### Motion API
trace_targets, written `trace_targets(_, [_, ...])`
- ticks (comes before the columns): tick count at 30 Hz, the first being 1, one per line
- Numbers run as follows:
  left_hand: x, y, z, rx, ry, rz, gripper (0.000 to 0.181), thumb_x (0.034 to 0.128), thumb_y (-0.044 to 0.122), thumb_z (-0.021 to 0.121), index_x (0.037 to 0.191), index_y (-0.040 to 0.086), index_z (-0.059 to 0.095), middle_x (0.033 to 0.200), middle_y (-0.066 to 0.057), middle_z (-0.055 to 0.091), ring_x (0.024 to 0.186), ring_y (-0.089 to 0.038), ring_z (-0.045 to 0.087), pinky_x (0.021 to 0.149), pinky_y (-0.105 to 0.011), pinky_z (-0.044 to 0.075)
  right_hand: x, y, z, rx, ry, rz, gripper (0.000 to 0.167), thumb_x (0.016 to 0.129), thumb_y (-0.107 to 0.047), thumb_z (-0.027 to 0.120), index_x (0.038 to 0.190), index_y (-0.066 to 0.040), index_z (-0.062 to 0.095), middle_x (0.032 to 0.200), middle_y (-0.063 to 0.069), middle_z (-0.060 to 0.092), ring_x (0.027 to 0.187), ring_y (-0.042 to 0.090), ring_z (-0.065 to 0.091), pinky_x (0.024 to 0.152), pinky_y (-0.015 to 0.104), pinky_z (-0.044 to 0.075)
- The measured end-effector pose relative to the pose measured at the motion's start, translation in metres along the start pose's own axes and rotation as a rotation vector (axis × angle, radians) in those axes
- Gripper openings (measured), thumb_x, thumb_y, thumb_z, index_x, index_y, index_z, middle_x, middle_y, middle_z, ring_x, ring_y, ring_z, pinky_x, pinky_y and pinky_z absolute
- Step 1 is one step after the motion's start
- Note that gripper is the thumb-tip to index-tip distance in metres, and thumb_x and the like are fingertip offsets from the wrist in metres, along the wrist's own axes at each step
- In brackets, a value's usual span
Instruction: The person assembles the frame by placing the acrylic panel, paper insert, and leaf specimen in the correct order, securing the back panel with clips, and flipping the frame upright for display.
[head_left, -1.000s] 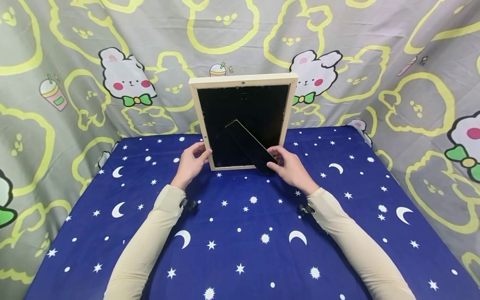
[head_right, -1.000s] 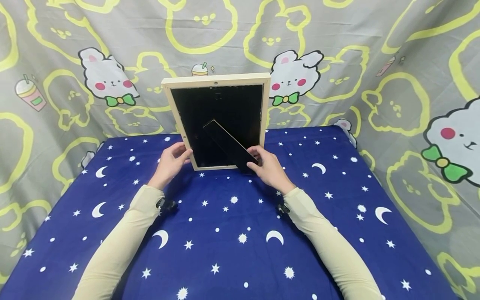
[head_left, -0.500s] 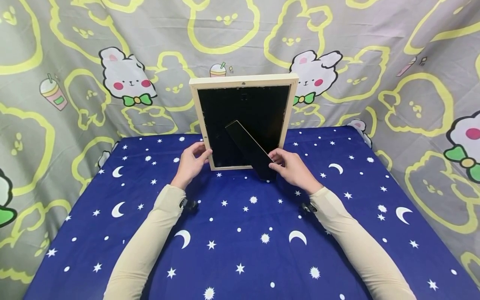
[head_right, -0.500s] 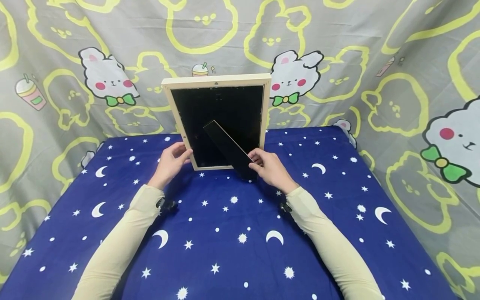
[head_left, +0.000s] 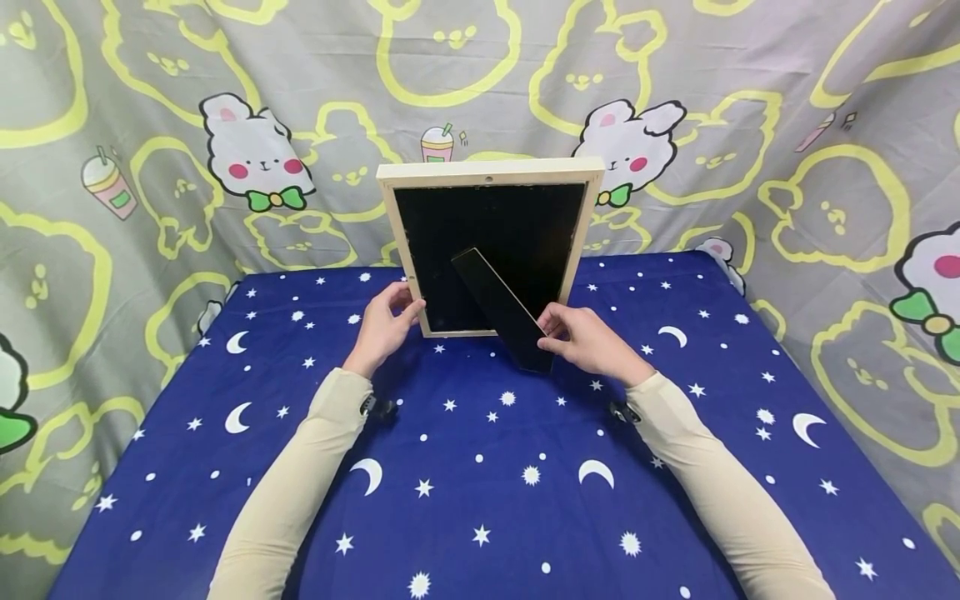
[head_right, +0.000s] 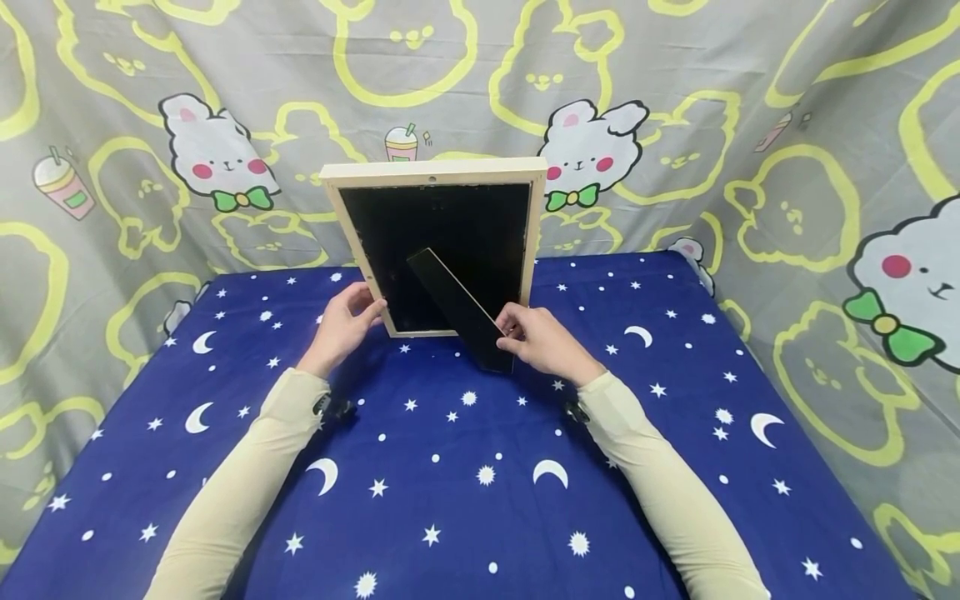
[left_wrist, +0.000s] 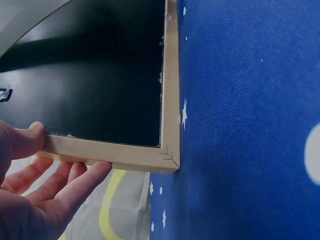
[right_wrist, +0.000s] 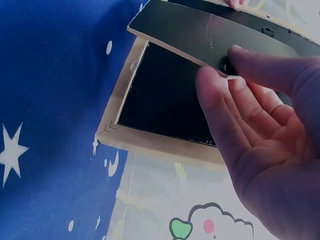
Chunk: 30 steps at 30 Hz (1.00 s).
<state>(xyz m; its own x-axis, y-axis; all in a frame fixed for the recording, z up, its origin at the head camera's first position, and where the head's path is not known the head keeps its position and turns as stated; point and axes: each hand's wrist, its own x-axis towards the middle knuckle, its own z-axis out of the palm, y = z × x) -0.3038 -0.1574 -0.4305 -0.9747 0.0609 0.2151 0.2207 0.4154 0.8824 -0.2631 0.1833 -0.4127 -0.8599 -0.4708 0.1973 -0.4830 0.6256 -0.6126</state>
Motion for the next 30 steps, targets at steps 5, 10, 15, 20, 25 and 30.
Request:
trace_targets(5, [-0.002,0.002,0.001,-0.006,0.005,0.006,0.032,0.0995,0.014,0.068,0.128,-0.001,0.063,0.112,-0.024,0.068,0.1,-0.036,0.067,0.083,-0.033,0.061,-0.001,-0.001,0.0,-0.007,-0.031,-0.011,0.015,0.091,-0.008,0.077,0.1,-0.009,0.064,0.093,0.005,0.073,0.089,0.02,0.071,0.082,0.041,0.058])
trace_targets(10, [-0.003,0.002,0.001,-0.003,0.006,0.017,0.033,0.0992,0.013,0.068,0.128,-0.001,0.063,0.109,-0.024,0.066,0.1,-0.038,0.067,0.084,-0.036,0.061,-0.002,-0.003,-0.001,-0.007,-0.057,-0.009,0.015,0.091,-0.009,0.077,0.098,-0.011,0.063,0.091,0.002,0.072,0.088,0.017,0.069,0.079,0.037,0.057])
trace_targets(15, [-0.003,-0.002,-0.001,0.038,-0.004,0.045,0.032,0.0983,0.013,0.07,0.126,-0.001,0.063,0.107,-0.023,0.068,0.097,-0.038,0.069,0.082,-0.038,0.061,-0.003,-0.002,-0.001,-0.001,-0.083,-0.018,0.016,0.091,-0.008,0.077,0.097,-0.01,0.062,0.09,0.001,0.071,0.085,0.015,0.068,0.076,0.034,0.055])
trace_targets(20, [-0.002,-0.006,-0.003,0.095,-0.009,0.076,0.03,0.0973,0.013,0.071,0.123,0.002,0.064,0.105,-0.02,0.07,0.088,-0.037,0.072,0.076,-0.032,0.061,-0.004,-0.002,-0.001,0.01,-0.101,-0.028,0.015,0.091,-0.008,0.076,0.096,-0.01,0.062,0.088,0.001,0.071,0.082,0.013,0.067,0.074,0.032,0.054])
trace_targets(25, [-0.002,-0.007,-0.005,0.076,-0.014,0.075,0.03,0.0966,0.014,0.072,0.122,0.002,0.065,0.106,-0.02,0.07,0.087,-0.04,0.073,0.072,-0.024,0.057,-0.005,-0.005,-0.001,0.018,-0.124,-0.03,0.016,0.091,-0.007,0.076,0.095,-0.01,0.061,0.088,0.001,0.07,0.082,0.013,0.068,0.074,0.033,0.056])
trace_targets(30, [-0.003,-0.009,-0.006,0.079,-0.022,0.071,0.03,0.0964,0.017,0.073,0.121,0.002,0.065,0.103,-0.019,0.071,0.088,-0.04,0.073,0.071,-0.022,0.053,-0.004,-0.005,-0.001,0.007,-0.155,-0.044,0.016,0.09,-0.006,0.076,0.094,-0.009,0.061,0.09,0.001,0.07,0.088,0.015,0.071,0.08,0.034,0.057])
